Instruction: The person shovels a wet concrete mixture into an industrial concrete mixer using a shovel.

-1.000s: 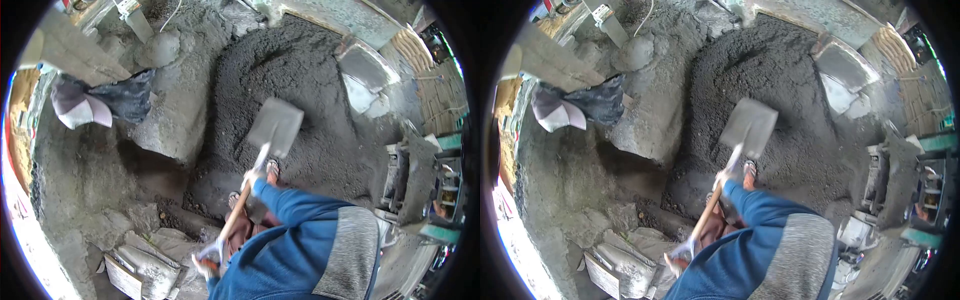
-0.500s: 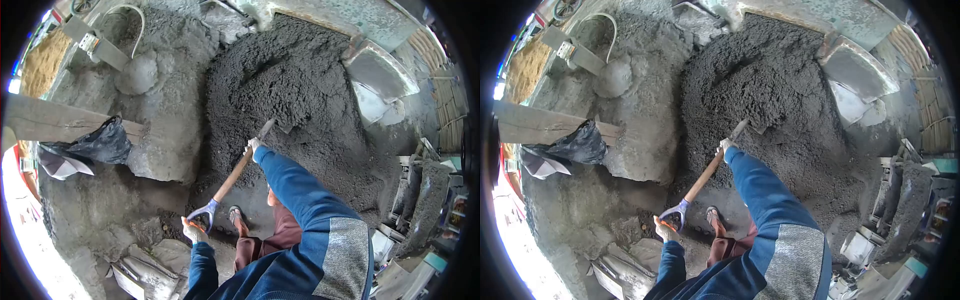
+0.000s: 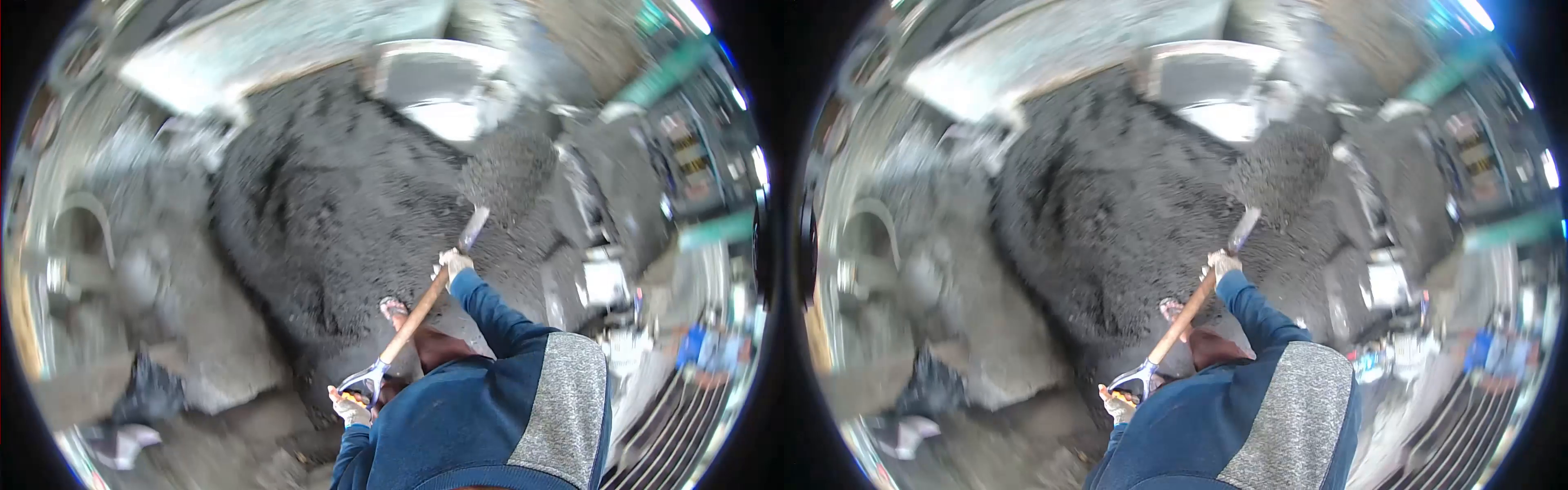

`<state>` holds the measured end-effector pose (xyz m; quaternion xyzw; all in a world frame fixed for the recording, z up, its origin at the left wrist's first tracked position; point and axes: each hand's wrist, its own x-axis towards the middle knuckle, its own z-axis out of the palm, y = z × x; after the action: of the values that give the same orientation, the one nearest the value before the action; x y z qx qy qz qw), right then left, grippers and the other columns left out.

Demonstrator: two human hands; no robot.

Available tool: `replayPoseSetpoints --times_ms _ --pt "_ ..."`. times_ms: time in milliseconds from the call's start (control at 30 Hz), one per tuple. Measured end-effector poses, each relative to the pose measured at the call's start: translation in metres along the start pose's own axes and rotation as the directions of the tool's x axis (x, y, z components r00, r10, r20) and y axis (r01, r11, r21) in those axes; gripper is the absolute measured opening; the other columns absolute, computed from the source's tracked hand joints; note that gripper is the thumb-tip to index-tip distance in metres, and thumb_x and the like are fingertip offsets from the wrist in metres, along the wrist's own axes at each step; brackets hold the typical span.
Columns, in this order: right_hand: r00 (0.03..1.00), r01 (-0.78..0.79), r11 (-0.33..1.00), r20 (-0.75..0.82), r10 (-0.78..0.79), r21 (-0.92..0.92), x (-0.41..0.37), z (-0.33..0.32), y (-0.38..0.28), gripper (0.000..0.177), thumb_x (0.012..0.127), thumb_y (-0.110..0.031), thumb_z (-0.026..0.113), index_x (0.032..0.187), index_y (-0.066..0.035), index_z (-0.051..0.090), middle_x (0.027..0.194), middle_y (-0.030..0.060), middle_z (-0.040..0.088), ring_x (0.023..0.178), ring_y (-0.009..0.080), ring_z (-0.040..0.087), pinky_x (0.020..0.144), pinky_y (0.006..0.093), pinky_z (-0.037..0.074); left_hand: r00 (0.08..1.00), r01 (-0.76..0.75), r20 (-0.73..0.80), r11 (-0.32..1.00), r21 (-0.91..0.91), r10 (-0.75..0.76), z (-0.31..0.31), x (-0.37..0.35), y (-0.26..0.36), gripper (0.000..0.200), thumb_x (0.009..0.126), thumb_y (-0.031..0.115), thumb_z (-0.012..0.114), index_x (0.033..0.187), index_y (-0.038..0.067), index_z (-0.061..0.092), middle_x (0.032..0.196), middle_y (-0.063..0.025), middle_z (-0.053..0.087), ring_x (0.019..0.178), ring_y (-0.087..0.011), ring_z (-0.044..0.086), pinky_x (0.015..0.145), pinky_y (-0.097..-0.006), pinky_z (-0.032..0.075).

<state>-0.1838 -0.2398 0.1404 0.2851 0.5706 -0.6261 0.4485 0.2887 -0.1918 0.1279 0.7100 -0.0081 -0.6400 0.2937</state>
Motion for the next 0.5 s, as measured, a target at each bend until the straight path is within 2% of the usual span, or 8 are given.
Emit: replayPoseSetpoints --times_ms 100,167,233,267,300,333,400,500 --pt "0.96 0.262 0.957 0.07 -0.272 0.122 -0.068 -0.003 -0.11 0.003 0.093 -0.016 0.049 0.092 -0.017 0.051 0.074 0.0011 0.056 0.067 0.025 0.054 0.066 0.0484 0.047 0.941 -0.081 0.332 0.996 0.028 0.068 0.121 -0.074 0.061 0.051 0.086 0.065 0.049 0.073 0.016 0.049 0.058 0.0009 0.045 0.047 -0.0138 0.044 0.041 -0.0304 0.034" --pt "0.902 0.333 0.885 0.165 -0.4 0.326 -0.09 -0.011 -0.184 0.019 0.098 -0.028 0.042 0.091 -0.014 0.053 0.07 0.001 0.053 0.057 0.022 0.05 0.056 0.043 0.045 0.836 -0.17 0.524 0.985 -0.035 0.163 0.193 -0.109 0.084 0.043 0.086 0.054 0.05 0.079 0.012 0.056 0.06 0.0025 0.049 0.048 -0.0105 0.044 0.042 -0.0276 0.035" --pt "0.847 0.407 0.77 0.113 -0.52 0.492 -0.103 -0.027 -0.255 0.016 0.098 -0.025 0.042 0.092 -0.013 0.05 0.068 0.001 0.052 0.054 0.0197 0.048 0.055 0.0401 0.046 0.493 -0.452 0.809 0.888 -0.077 0.321 0.242 -0.147 0.096 0.036 0.087 0.038 0.055 0.09 0.003 0.063 0.07 -0.0009 0.057 0.051 -0.0104 0.051 0.046 -0.0229 0.038" --pt "0.843 0.422 0.719 0.052 -0.535 0.552 -0.097 -0.037 -0.291 0.015 0.098 -0.025 0.043 0.092 -0.013 0.049 0.067 0.0014 0.051 0.053 0.0195 0.049 0.055 0.0397 0.046 0.109 -0.802 0.867 0.559 -0.212 0.486 0.268 -0.186 0.103 0.04 0.084 0.045 0.066 0.085 0.006 0.058 0.07 0.001 0.059 0.058 -0.0097 0.054 0.056 -0.0305 0.049" --pt "0.785 0.505 0.692 0.06 -0.617 0.516 -0.107 -0.047 -0.311 0.014 0.098 -0.025 0.045 0.092 -0.013 0.05 0.067 0.0013 0.051 0.055 0.0198 0.05 0.056 0.0405 0.047 -0.062 -0.905 0.877 0.343 -0.251 0.477 0.287 -0.209 0.109 0.04 0.078 0.036 0.076 0.088 0.003 0.058 0.074 -0.0038 0.063 0.066 -0.0145 0.06 0.063 -0.0341 0.051" --pt "0.714 0.586 0.654 0.075 -0.696 0.478 -0.121 -0.053 -0.327 0.014 0.098 -0.026 0.046 0.092 -0.013 0.05 0.067 0.0013 0.051 0.056 0.0201 0.052 0.058 0.0413 0.048 -0.341 -0.903 0.851 0.114 -0.415 0.399 0.297 -0.264 0.125 0.047 0.071 0.042 0.08 0.086 0.004 0.057 0.076 -0.0071 0.062 0.071 -0.0224 0.063 0.07 -0.04 0.052" --pt "0.507 0.388 0.699 0.495 -0.706 0.6 -0.159 -0.062 -0.338 0.017 0.089 -0.024 0.056 0.092 -0.008 0.052 0.072 0.0053 0.055 0.061 0.0252 0.058 0.063 0.0429 0.055 -0.761 -0.646 0.599 -0.216 -0.732 0.247 0.304 -0.308 0.141 0.05 0.07 0.047 0.079 0.085 0.005 0.059 0.081 -0.0102 0.062 0.076 -0.0294 0.063 0.074 -0.0439 0.051" --pt "0.6 0.512 0.719 0.404 -0.691 0.47 -0.208 -0.04 -0.319 0.024 0.091 -0.029 0.058 0.101 -0.008 0.056 0.08 0.0058 0.059 0.07 0.0261 0.061 0.067 0.0461 0.053 -0.722 -0.685 0.626 -0.173 -0.708 0.296 0.27 -0.29 0.138 0.053 0.069 0.051 0.078 0.086 0.004 0.061 0.081 -0.0112 0.061 0.076 -0.0325 0.063 0.076 -0.046 0.051"
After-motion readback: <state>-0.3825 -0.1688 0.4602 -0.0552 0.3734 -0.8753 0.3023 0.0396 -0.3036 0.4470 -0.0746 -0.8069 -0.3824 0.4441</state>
